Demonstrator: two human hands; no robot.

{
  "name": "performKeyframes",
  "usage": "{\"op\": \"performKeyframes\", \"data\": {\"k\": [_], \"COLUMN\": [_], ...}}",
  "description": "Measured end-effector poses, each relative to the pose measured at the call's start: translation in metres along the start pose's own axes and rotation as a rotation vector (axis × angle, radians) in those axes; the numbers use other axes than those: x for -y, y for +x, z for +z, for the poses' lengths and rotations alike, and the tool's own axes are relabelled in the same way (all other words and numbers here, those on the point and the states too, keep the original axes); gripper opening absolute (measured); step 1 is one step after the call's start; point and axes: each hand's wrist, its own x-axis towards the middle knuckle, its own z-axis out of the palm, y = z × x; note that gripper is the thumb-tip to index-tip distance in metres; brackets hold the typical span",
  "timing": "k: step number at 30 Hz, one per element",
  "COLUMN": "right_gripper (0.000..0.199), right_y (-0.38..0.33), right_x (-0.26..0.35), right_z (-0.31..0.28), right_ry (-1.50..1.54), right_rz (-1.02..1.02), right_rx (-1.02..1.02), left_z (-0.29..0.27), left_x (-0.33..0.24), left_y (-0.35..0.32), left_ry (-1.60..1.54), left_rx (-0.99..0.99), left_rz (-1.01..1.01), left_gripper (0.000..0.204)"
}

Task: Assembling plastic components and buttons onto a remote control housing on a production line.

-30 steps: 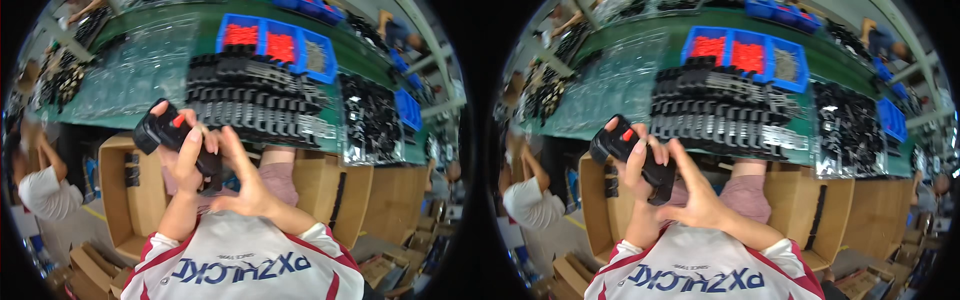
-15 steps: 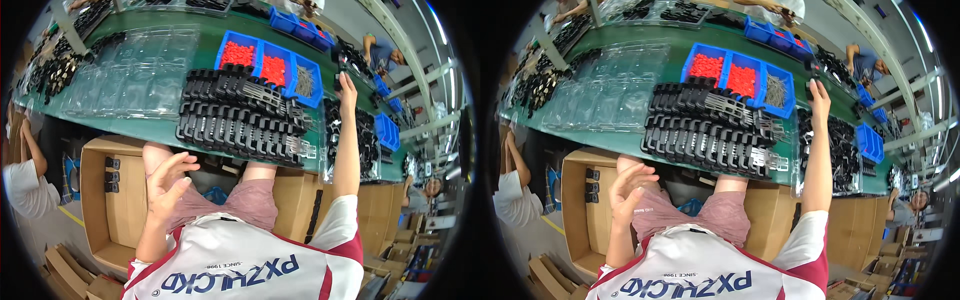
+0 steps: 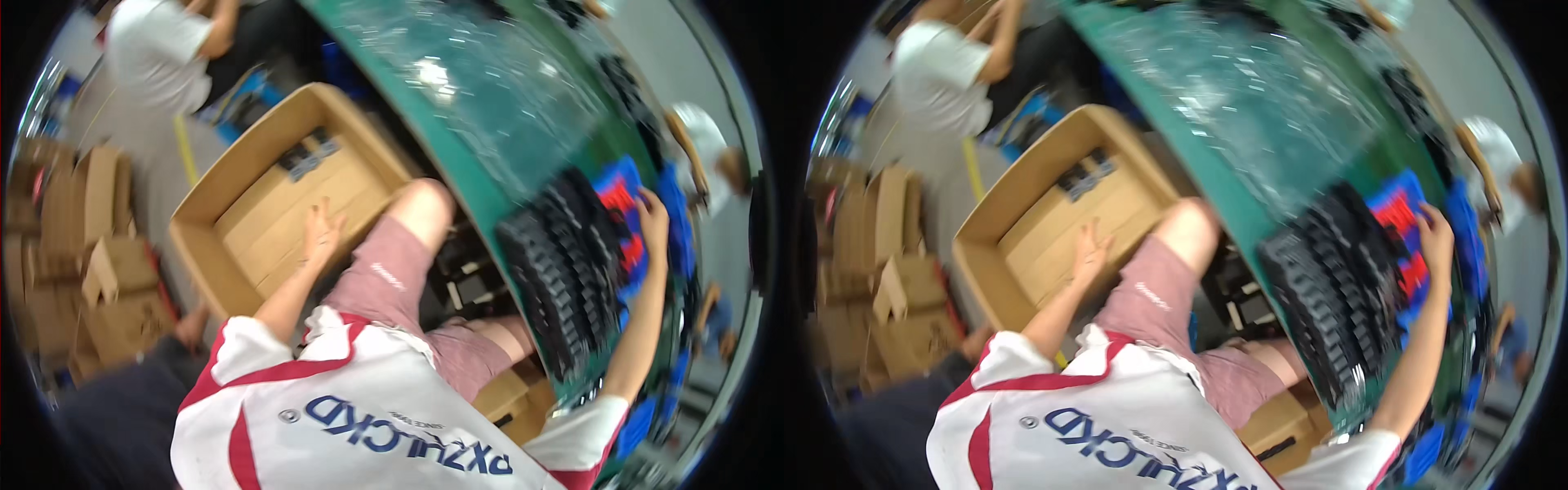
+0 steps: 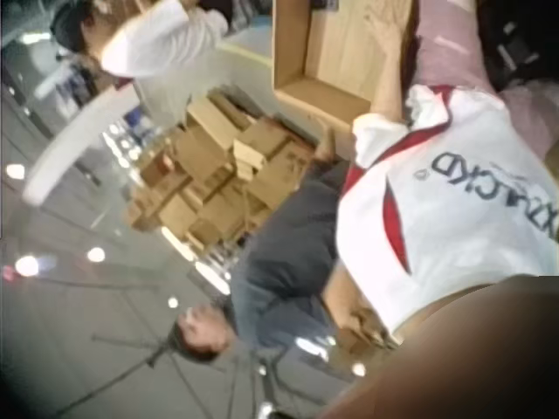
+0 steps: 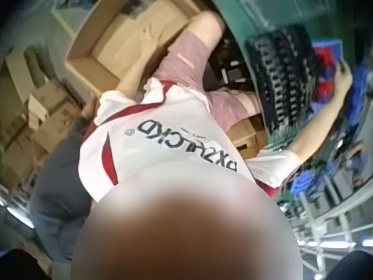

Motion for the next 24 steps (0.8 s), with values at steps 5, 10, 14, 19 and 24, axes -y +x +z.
{"op": "performKeyframes", "data": {"k": [5,10,14,19,24], "right_gripper": [0.052,0.045,0.036,0.032,0.031], "right_y": [0.039,0.068,0.070,0.047,0.013], "right_x": [-0.015,-0.017,-0.031,-0.005,-0.018], "right_z": [0.049,0.060,0.054,0.041,-0.003], "right_ry": [0.330,0.126,-0.019,0.062,0.267], "right_rz": [0.124,0.154,0.185,0.268,0.370], "right_rx": [0.320,0.362,0.397,0.253,0.006], "left_z": [-0.036,-0.046,-0.044,-0.015,0.008], "left_x": [0.065,0.174,0.235,0.257,0.237], "left_y": [-0.018,-0.015,-0.024,-0.023,0.041], "left_ry": [-0.434,-0.558,-0.251,0.138,0.135], "left_rx": [0.715,0.364,0.354,0.119,-0.058], "left_rz": [-0.956,-1.105,-0.985,-0.717,-0.463], "left_gripper": [0.073,0.074,0.054,0.044,0.039]}}
